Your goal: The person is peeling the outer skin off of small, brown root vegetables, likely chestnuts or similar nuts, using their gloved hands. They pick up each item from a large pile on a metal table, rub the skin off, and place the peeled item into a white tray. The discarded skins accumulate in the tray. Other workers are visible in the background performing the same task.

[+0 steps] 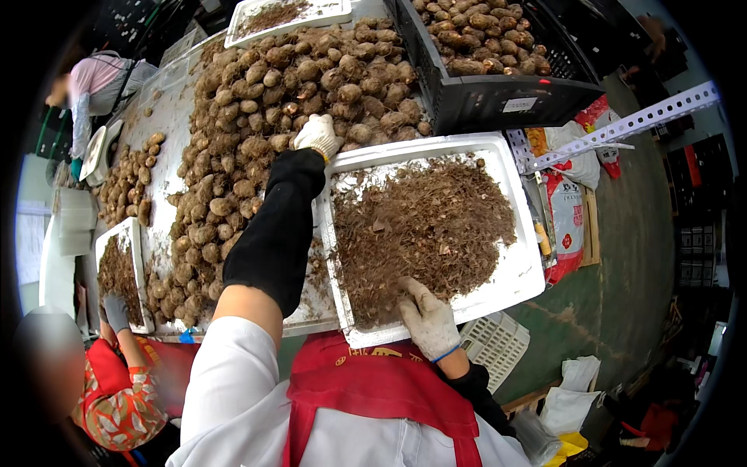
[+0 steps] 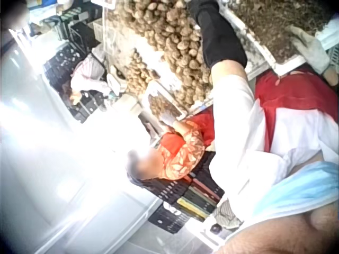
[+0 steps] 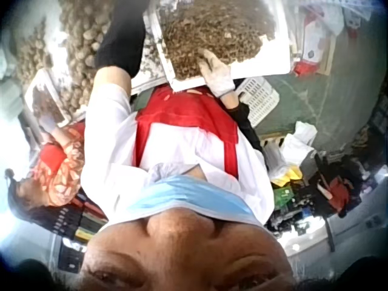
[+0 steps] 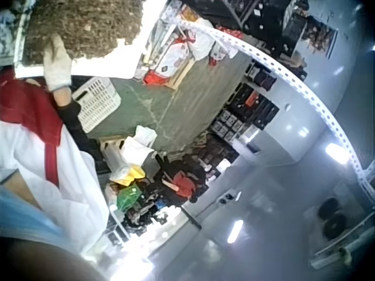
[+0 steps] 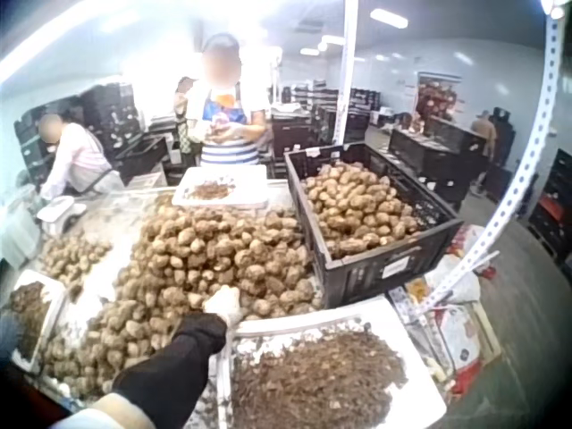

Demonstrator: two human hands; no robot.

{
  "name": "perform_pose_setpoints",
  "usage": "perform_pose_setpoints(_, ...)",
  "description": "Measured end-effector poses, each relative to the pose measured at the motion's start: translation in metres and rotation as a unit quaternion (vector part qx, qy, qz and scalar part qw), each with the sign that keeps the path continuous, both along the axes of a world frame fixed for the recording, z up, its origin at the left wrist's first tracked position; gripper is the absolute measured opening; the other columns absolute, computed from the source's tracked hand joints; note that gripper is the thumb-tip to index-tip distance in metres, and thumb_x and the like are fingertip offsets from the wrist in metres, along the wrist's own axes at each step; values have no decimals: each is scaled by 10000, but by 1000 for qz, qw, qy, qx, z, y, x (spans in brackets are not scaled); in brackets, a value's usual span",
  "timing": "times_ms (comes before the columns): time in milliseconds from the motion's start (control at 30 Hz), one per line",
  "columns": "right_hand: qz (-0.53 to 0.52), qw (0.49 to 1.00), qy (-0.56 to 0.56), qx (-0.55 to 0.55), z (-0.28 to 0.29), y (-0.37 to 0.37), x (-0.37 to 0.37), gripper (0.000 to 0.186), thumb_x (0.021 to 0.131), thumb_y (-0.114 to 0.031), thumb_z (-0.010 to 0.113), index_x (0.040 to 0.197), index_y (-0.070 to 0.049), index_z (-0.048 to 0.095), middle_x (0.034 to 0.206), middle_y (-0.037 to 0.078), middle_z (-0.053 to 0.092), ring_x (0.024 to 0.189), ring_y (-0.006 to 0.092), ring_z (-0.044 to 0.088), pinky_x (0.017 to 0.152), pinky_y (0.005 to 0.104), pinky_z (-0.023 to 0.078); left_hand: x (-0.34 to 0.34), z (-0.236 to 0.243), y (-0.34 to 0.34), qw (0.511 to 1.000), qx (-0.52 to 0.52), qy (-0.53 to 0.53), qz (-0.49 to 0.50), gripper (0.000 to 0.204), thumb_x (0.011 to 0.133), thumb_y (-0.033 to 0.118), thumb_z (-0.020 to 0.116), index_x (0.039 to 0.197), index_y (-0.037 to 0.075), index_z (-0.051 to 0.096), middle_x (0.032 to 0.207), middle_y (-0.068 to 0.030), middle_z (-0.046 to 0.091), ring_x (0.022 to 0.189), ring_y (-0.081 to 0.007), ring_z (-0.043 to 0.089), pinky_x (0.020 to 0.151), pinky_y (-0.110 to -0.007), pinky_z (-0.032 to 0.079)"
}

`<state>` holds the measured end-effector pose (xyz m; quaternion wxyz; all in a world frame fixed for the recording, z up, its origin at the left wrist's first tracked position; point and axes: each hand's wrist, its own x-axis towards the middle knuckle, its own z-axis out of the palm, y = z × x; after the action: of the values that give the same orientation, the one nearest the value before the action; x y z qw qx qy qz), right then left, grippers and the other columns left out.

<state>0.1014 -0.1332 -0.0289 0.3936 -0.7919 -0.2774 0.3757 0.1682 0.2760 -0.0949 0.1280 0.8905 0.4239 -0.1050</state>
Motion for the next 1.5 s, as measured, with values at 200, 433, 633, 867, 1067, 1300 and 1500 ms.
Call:
perform_pose_setpoints(200, 2, 999, -43, 34, 9, 2, 9, 387, 940, -216, 559, 1299, -71, 568, 964, 164, 690, 854, 284, 688, 768, 352, 540, -44, 35, -20, 992, 27, -122, 2, 564, 845, 367, 728, 1194, -44, 562, 1303, -288, 508, 1067, -377, 630, 848, -469, 563)
perform_pose_setpoints(433, -20, 986, -111, 123, 12, 19, 36, 395, 936, -296, 600, 1270, -87, 572, 1110, 177, 666, 941, 333, 677, 816, 408, 550, -132, 99, -146, 848, -400, -346, -33, 540, 940, 279, 630, 1347, -41, 476, 1211, -196, 615, 1114, -287, 599, 979, -443, 491)
perform_pose_setpoints(633, 40, 959, -219, 177, 44, 51, 44, 465, 902, -310, 630, 1312, -102, 559, 1261, 184, 593, 1105, 379, 613, 918, 436, 532, -165, 95, -217, 810, -418, -411, -26, 575, 926, 152, 601, 1443, -14, 409, 1378, -153, 530, 1273, -234, 496, 1087, -365, 385)
perform_pose_setpoints(867, 5, 964, -118, 237, 30, 48, 27, 187, 893, -99, 627, 1061, -57, 699, 1002, 164, 677, 928, 362, 670, 798, 398, 547, -181, 70, -253, 696, -519, -493, 51, 478, 1005, 226, 565, 1394, -22, 440, 1265, -104, 589, 1179, -157, 539, 1001, -289, 437)
perform_pose_setpoints(1067, -68, 989, 43, 127, 12, 34, 38, 163, 906, -159, 646, 1013, -43, 684, 967, 137, 699, 867, 243, 686, 803, 325, 544, -189, 73, -261, 732, -498, -463, 47, 587, 958, 306, 640, 1402, -12, 426, 1284, -106, 549, 1213, -181, 519, 1042, -324, 421)
perform_pose_setpoints(1300, 29, 964, -90, 251, 38, 26, 26, 201, 848, -107, 680, 1034, -35, 701, 1051, 136, 676, 945, 288, 679, 836, 341, 543, -185, 72, -262, 766, -444, -464, 18, 611, 874, 202, 676, 1384, -37, 439, 1285, -157, 565, 1208, -211, 541, 1034, -340, 439)
perform_pose_setpoints(1500, -31, 987, 13, 156, 18, 19, 30, 164, 885, -108, 630, 1006, -20, 696, 954, 162, 681, 882, 287, 673, 790, 357, 540, -195, 73, -266, 810, -396, -433, -10, 611, 834, 164, 721, 1349, -30, 455, 1296, -146, 550, 1209, -204, 534, 1038, -337, 437)
